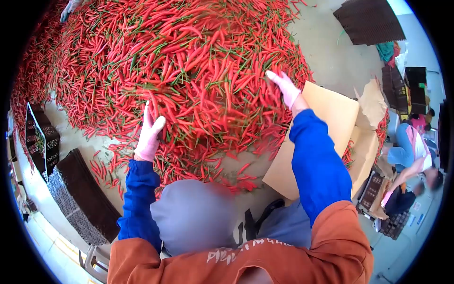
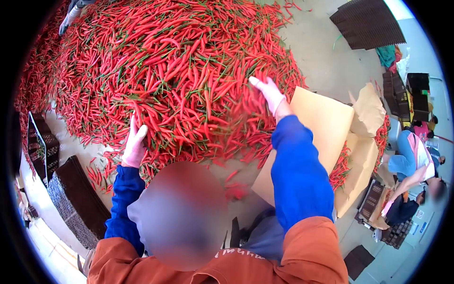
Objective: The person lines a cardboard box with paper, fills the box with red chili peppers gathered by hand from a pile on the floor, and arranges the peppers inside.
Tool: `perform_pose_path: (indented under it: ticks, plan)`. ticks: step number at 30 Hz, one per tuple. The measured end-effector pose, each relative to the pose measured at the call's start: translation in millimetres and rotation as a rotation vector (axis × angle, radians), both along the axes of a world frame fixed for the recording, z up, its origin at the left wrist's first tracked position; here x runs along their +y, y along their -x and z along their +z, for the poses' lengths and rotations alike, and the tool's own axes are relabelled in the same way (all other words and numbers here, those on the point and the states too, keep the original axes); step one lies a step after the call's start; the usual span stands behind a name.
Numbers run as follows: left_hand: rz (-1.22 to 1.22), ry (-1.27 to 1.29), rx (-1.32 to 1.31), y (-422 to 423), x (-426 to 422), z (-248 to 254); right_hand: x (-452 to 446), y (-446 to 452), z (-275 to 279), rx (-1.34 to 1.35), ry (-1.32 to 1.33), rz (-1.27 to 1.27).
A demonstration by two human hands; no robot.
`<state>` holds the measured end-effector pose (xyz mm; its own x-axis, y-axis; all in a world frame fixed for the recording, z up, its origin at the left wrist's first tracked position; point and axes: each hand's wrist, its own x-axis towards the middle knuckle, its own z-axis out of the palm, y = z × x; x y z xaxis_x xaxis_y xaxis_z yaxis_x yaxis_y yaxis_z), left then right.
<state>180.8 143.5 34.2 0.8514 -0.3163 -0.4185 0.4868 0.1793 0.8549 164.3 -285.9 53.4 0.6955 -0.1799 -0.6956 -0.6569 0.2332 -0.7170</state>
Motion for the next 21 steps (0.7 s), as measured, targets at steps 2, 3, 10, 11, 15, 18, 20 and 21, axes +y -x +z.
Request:
perform_pose_path:
  ticks: [2,3,10,11,15,18,20,21]
  plan:
    - [-0.045,-0.006,-0.078,-3,-2,-17,9,25,-18,-0.082,-0.027,-0.121]
    - [-0.052,-0.005,-0.081,-3,-5,-16,15,33,-21,-0.089,-0.015,-0.082]
    - [-0.189,-0.066,-0.047,-23,-1,-36,32,19,-5,-0.018,0.135,0.132]
    - [-0.15,0.032,-0.009,-25,2,-42,41,25,0,-0.004,0.1,0.039]
    - [-0.185,0.163,0.15,-26,14,-45,75,54,-15,-0.145,-0.045,0.041]
    - [-0.311,0.093,0.19,-16,20,-40,110,73,-22,-0.267,-0.097,0.103]
    - [-0.295,0.059,0.215,-14,20,-45,118,76,-44,-0.163,-0.211,0.094]
    - [-0.285,0.05,0.201,-15,13,-44,121,74,-43,-0.091,-0.253,0.082]
